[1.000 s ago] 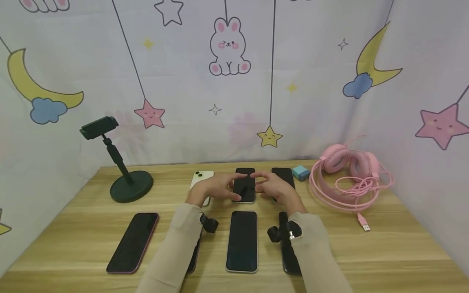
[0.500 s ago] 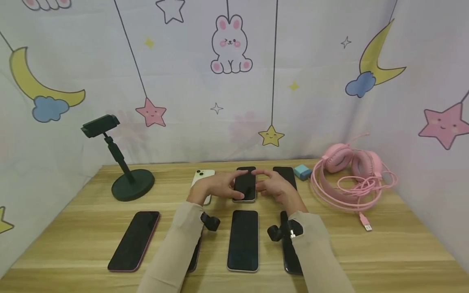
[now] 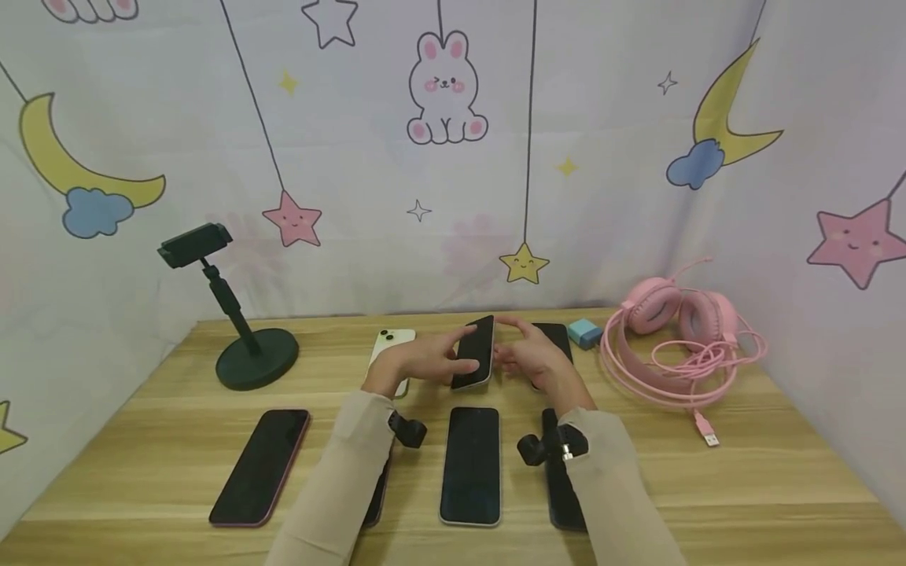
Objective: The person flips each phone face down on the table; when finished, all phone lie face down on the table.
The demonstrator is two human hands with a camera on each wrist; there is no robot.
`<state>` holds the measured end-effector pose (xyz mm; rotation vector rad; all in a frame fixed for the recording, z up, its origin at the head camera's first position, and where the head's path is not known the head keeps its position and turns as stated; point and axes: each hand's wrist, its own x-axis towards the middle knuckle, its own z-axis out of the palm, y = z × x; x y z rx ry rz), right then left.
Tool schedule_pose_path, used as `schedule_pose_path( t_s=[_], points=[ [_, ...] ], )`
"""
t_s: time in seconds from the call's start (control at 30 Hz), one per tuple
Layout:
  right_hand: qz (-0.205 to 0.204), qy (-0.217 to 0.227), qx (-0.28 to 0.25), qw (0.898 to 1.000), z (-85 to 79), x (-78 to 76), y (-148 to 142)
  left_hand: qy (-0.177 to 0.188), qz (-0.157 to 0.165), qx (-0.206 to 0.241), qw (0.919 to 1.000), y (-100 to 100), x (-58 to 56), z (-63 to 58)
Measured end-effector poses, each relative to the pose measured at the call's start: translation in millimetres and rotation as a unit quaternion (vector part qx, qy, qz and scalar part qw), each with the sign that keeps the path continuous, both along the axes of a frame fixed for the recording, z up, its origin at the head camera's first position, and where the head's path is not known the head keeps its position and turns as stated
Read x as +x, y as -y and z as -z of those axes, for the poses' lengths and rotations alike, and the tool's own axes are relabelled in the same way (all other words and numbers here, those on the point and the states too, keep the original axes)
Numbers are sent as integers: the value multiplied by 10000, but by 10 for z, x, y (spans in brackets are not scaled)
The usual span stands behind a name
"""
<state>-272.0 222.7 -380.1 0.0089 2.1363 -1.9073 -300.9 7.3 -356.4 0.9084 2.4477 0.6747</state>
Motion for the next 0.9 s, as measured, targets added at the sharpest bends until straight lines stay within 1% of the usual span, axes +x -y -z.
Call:
schedule_pose_path(
  t_s=[0.17,0.27,0.47,0.57,0.67,0.8,0.9],
  points=[
    [-185,-83,-235,9995,-21,13,10,297,-18,273,9992,-21,8,-1],
    [-308,-150,-312,9989,-38,15,39,413,-10,411,9983,-22,4,2],
    [-329,-60,-427,9985,-62,39,74,536,-48,547,9971,-24,1,20],
    [-395,-24,-488,9980,-71,46,80,663,-49,655,9956,-22,4,16],
    [-479,-49,-470,9977,-72,45,80,758,-13,781,9941,-22,8,7],
    [-556,-111,-375,9977,-58,42,75,781,51,847,9933,-29,10,17],
    [-610,-141,-406,9972,-61,39,88,843,75,879,9925,-22,10,4]
  ],
)
